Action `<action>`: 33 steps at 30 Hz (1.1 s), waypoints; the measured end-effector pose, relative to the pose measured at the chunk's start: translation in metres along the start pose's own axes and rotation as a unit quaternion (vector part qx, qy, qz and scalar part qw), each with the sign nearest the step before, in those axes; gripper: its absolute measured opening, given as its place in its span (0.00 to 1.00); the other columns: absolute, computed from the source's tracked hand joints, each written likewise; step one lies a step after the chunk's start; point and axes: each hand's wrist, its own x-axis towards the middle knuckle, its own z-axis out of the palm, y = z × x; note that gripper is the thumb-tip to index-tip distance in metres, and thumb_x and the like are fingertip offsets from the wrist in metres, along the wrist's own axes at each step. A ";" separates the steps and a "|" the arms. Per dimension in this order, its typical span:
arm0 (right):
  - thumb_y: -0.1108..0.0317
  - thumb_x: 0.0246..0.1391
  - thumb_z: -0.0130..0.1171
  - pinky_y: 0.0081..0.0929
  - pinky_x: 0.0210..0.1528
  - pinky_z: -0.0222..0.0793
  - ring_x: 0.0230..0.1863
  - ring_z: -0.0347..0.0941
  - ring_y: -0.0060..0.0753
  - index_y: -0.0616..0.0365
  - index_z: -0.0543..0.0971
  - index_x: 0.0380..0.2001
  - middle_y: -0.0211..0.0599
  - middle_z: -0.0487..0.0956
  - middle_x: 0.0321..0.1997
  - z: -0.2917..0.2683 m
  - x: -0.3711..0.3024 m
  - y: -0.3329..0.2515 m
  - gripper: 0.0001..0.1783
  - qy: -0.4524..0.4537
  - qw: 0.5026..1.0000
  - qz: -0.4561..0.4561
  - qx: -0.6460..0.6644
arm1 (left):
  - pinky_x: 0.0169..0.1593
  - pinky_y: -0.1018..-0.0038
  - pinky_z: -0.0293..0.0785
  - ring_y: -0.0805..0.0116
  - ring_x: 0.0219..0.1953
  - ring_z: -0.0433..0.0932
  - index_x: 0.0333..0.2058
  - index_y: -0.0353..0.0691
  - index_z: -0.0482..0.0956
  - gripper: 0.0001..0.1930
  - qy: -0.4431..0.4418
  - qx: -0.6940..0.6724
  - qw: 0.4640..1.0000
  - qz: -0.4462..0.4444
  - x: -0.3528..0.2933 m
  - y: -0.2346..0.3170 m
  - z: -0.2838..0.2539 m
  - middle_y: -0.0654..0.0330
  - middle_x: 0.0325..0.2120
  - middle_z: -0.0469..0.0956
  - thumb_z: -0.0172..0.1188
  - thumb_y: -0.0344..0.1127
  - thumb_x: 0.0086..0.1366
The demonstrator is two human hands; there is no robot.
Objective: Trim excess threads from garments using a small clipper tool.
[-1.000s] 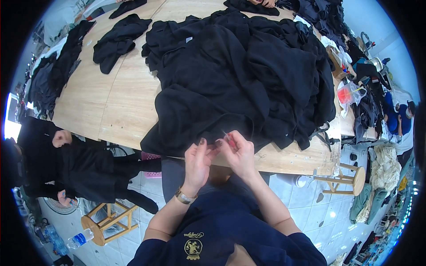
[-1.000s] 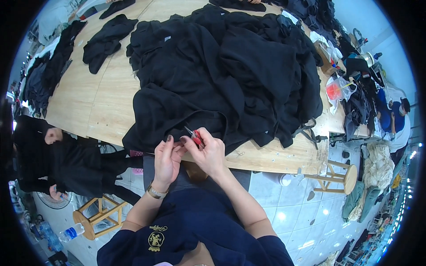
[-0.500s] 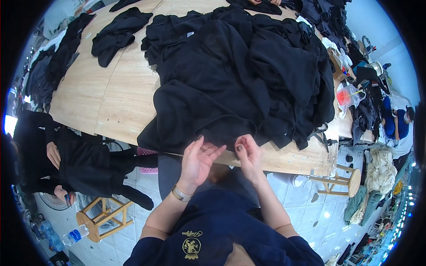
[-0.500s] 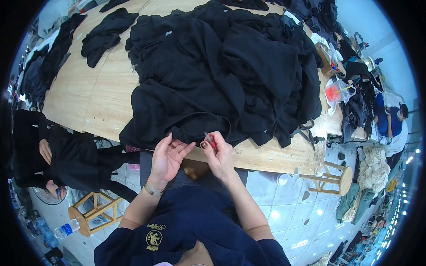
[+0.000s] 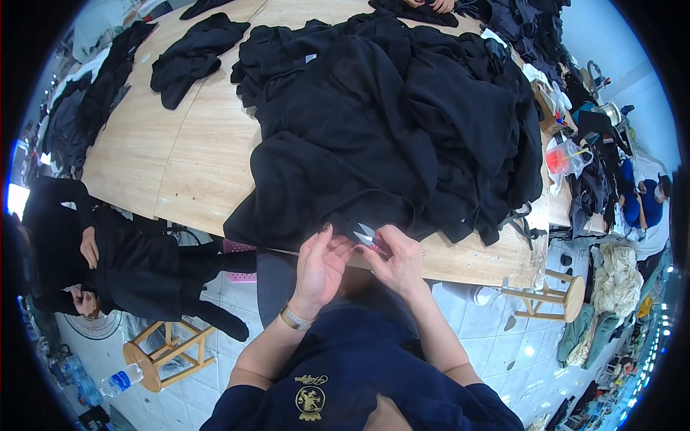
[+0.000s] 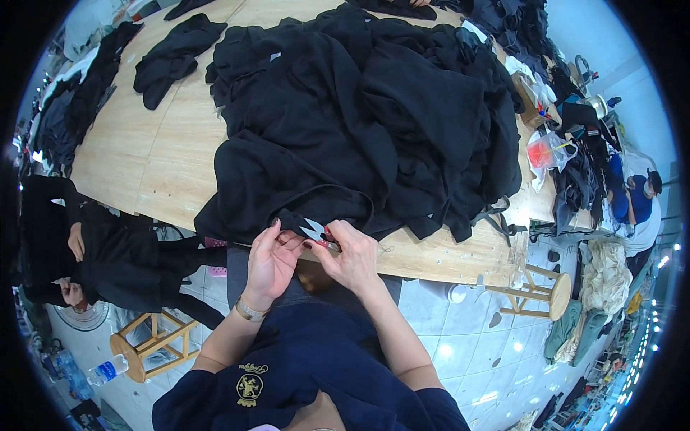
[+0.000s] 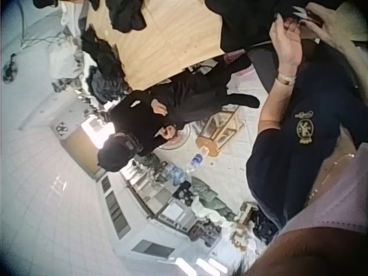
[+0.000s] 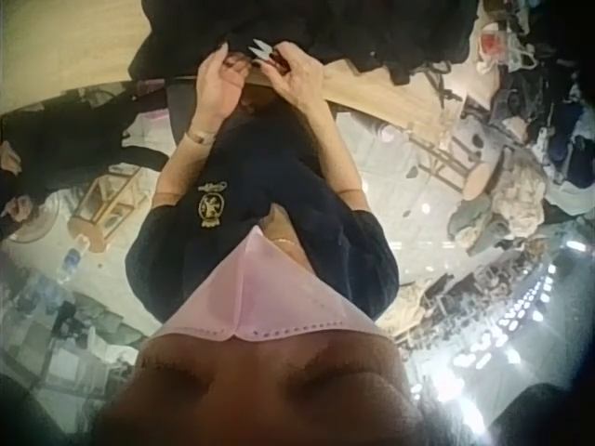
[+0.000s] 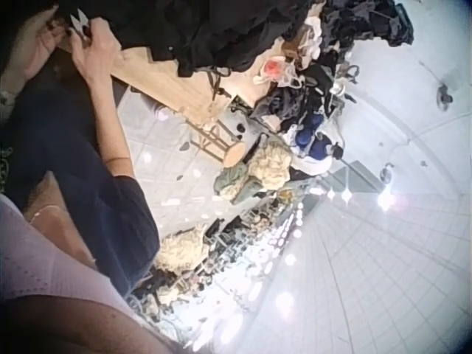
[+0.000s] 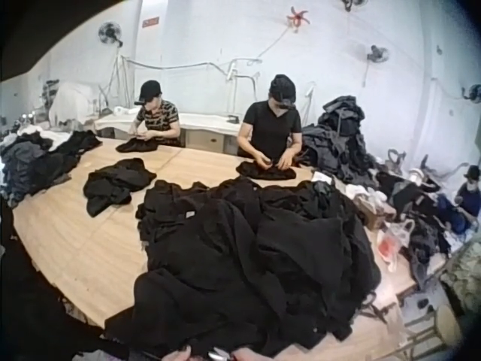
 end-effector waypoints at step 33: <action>0.58 0.42 0.66 0.27 0.19 0.61 0.15 0.68 0.36 0.57 0.70 0.18 0.34 0.68 0.15 0.002 0.003 0.004 0.17 0.022 0.999 -0.039 -0.009 | 0.48 0.73 0.71 0.70 0.40 0.77 0.36 0.38 0.74 0.10 -0.037 0.069 0.996 0.038 -0.003 -0.003 -0.002 0.57 0.35 0.78 0.45 0.36 0.69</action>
